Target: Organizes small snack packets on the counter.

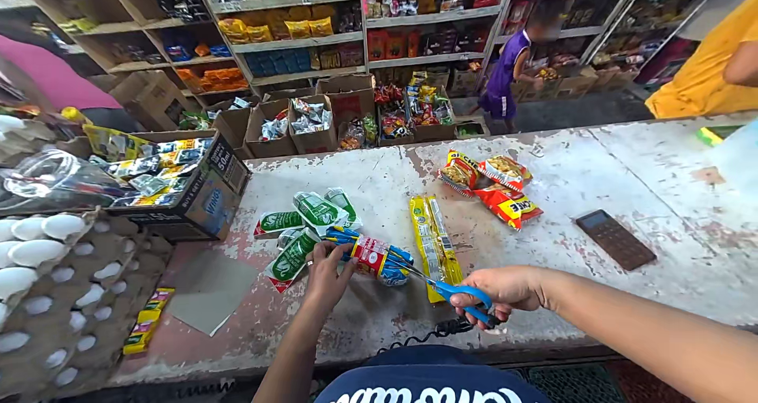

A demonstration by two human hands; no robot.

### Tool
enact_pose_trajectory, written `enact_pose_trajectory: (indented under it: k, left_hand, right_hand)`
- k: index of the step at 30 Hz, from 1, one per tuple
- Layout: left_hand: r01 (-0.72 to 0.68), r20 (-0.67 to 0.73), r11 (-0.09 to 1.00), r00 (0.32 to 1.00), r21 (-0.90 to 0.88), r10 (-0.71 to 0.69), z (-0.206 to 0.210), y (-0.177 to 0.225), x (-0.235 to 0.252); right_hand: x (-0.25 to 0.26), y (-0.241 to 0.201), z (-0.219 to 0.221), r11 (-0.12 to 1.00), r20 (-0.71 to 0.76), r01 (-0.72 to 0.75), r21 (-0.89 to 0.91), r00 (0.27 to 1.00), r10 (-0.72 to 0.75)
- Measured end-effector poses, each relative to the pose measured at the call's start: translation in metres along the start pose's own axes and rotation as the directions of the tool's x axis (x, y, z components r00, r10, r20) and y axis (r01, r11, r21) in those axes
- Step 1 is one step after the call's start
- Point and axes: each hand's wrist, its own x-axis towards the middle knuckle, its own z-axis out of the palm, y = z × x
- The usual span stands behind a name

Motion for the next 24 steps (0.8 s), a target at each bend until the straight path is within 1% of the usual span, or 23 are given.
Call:
enact_pose_trajectory:
  k: [4,8,10,14,18,21,24]
  left_hand:
    - [0.004,-0.016,1.0,1.0,0.016,-0.004,0.003,0.0,0.003]
    - [-0.022,0.006,0.998,1.0,-0.058,0.023,0.001,-0.011,0.008]
    - [-0.025,0.022,0.994,0.999,-0.103,0.028,-0.001,-0.015,0.011]
    - [-0.049,0.054,0.984,0.997,-0.169,0.059,-0.005,-0.021,0.016]
    - [-0.048,0.084,0.975,0.994,-0.218,0.068,-0.008,-0.02,0.016]
    - [-0.037,0.092,0.967,0.994,-0.252,0.062,-0.011,-0.02,0.015]
    - [-0.012,0.113,0.962,0.993,-0.273,0.045,-0.011,-0.02,0.015]
  right_hand:
    - [0.021,0.003,-0.008,0.994,-0.014,0.083,-0.072,0.996,-0.084]
    - [0.04,0.01,-0.013,0.983,-0.021,0.165,-0.075,0.986,-0.167]
    - [0.042,0.002,-0.013,0.982,-0.026,0.172,-0.072,0.984,-0.174]
    - [0.043,-0.023,-0.012,0.986,-0.048,0.139,-0.088,0.988,-0.144]
    - [0.055,-0.03,-0.006,0.986,-0.043,0.16,-0.046,0.986,-0.162]
    - [0.061,-0.032,0.003,0.981,-0.072,0.194,-0.005,0.978,-0.194]
    - [0.07,-0.022,0.01,0.97,-0.097,0.238,0.057,0.968,-0.232]
